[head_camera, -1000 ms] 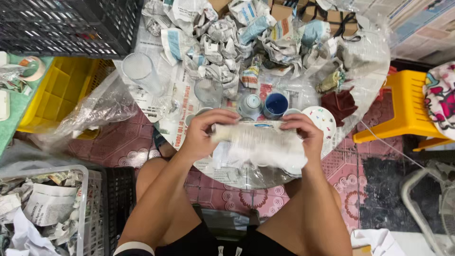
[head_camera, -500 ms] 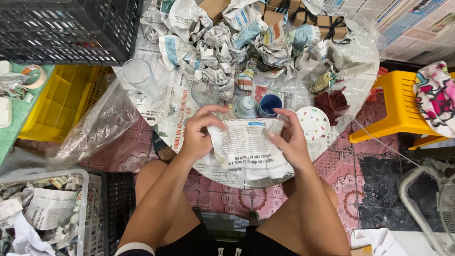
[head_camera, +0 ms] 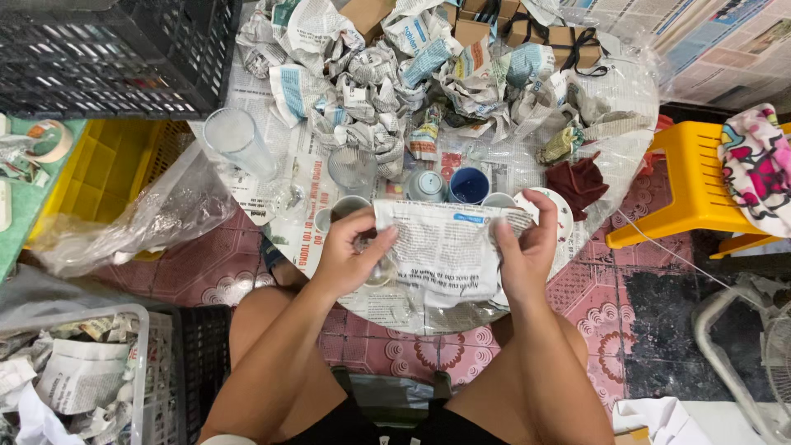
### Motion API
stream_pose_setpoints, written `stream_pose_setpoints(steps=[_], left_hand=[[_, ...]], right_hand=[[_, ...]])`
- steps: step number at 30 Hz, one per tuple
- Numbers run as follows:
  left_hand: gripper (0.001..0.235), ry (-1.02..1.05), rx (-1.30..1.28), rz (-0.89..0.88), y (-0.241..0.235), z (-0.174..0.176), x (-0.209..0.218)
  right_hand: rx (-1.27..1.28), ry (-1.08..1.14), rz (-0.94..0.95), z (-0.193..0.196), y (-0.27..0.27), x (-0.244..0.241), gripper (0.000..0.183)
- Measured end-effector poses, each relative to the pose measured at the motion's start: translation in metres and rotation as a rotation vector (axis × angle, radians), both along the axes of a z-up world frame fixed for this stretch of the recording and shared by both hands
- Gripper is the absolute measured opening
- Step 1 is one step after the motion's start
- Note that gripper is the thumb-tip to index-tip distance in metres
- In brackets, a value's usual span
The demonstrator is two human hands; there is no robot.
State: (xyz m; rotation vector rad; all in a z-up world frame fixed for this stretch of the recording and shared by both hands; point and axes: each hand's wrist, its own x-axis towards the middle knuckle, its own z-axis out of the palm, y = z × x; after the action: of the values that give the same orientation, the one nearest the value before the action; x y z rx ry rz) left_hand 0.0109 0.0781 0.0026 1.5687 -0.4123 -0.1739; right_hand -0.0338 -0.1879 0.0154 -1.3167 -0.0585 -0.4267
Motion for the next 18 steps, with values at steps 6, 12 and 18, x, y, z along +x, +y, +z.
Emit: stream_pose_setpoints(steps=[6,12,18], left_hand=[[0.021,-0.114,-0.146,0.141,-0.001,0.004,-0.001],[0.02,-0.078,-0.034,-0.034,-0.001,0.013,0.005],[0.018,-0.02,-0.05,0.058,0.0,0.008,0.009]], right_hand=[[-0.221,0.205,0.145,0.0,-0.001,0.003,0.066],[-0.179,0.353,0.044,-0.011,-0.005,0.002,0.03],[-0.227,0.31,-0.017,-0.016,-0.012,0.007,0.022]])
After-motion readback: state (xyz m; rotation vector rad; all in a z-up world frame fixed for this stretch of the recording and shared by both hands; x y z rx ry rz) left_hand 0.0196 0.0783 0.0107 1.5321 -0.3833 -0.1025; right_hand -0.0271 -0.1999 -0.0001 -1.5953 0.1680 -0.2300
